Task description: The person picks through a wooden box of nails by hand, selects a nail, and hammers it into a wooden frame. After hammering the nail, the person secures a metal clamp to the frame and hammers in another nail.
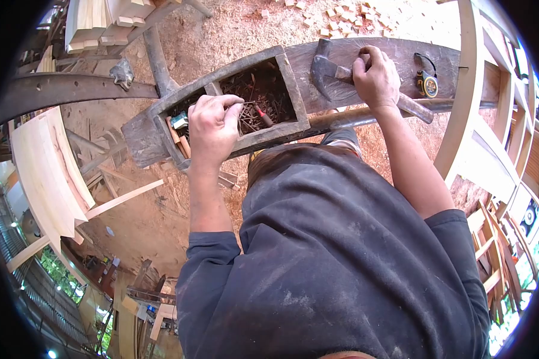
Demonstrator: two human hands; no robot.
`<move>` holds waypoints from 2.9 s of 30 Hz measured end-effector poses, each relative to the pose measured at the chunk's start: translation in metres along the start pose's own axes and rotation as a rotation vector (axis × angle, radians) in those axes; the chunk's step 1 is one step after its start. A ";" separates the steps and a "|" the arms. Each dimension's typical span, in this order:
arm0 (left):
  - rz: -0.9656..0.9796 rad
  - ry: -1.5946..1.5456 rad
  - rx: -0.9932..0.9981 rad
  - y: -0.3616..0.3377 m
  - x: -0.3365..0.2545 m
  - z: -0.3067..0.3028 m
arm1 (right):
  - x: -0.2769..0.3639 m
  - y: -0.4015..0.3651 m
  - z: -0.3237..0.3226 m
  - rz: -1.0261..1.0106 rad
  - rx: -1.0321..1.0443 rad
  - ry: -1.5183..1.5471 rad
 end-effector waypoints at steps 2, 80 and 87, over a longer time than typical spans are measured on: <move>-0.004 -0.017 -0.023 0.000 0.001 0.000 | 0.001 0.000 -0.002 0.002 0.001 -0.001; 0.072 0.172 0.020 0.002 -0.021 0.056 | 0.000 -0.001 -0.004 0.030 0.009 0.008; 0.014 0.362 -0.153 0.004 0.000 0.013 | 0.003 0.000 -0.005 0.021 -0.009 -0.001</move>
Point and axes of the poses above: each hand's wrist, its own y-axis towards the middle knuckle, its own z-axis out of the palm, x = y × z, the point moved 7 cm from there along y, towards the middle knuckle, and after that the axes turned 12 degrees about -z, right-handed, at the moved point
